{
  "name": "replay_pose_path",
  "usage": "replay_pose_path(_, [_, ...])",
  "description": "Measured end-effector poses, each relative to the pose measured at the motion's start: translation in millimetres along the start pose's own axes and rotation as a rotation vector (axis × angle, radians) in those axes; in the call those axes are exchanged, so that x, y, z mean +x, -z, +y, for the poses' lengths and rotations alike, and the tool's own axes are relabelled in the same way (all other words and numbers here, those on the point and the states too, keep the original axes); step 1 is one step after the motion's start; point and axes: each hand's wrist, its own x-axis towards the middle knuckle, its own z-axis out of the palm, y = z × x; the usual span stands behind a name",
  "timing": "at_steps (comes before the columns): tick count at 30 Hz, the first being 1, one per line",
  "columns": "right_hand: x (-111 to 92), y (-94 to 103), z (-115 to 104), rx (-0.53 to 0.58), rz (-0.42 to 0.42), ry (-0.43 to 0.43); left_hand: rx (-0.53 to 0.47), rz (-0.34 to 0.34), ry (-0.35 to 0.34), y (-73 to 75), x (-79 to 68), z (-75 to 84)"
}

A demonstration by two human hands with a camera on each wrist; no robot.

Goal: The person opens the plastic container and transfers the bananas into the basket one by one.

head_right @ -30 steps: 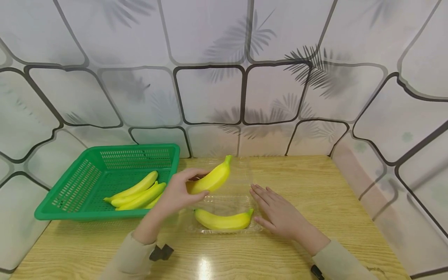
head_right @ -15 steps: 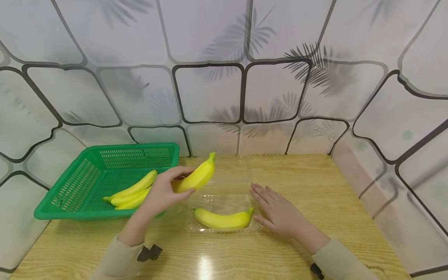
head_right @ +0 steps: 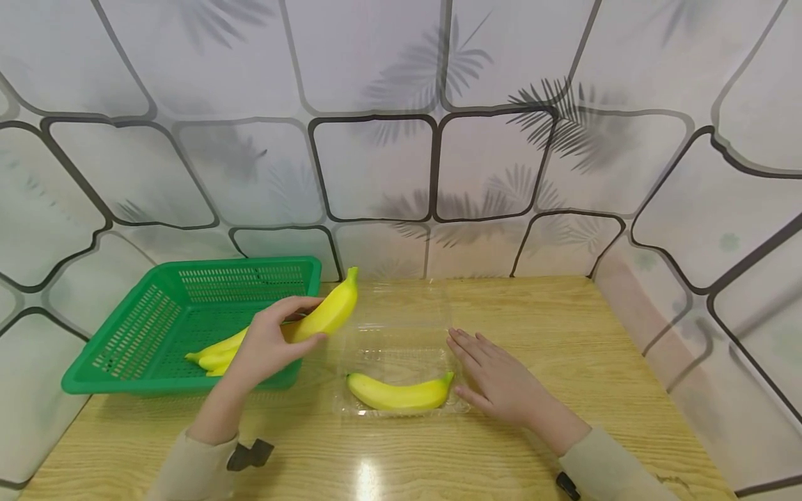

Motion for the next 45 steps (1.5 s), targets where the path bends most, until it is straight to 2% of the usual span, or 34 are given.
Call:
replay_pose_path(14, [0,-0.4,-1,0.005,-0.003,-0.006,0.066,0.018,0.086,16.5,-10.1,-14.3])
replay_pose_path(23, [0,-0.5,-1,0.001,-0.008,-0.013,0.055,0.030,0.129,26.5,-16.7,-24.1])
replay_pose_path(45, [-1,-0.2,0,0.017,0.005,-0.010,0.110,0.063,0.199,53.0,-29.7,-41.9])
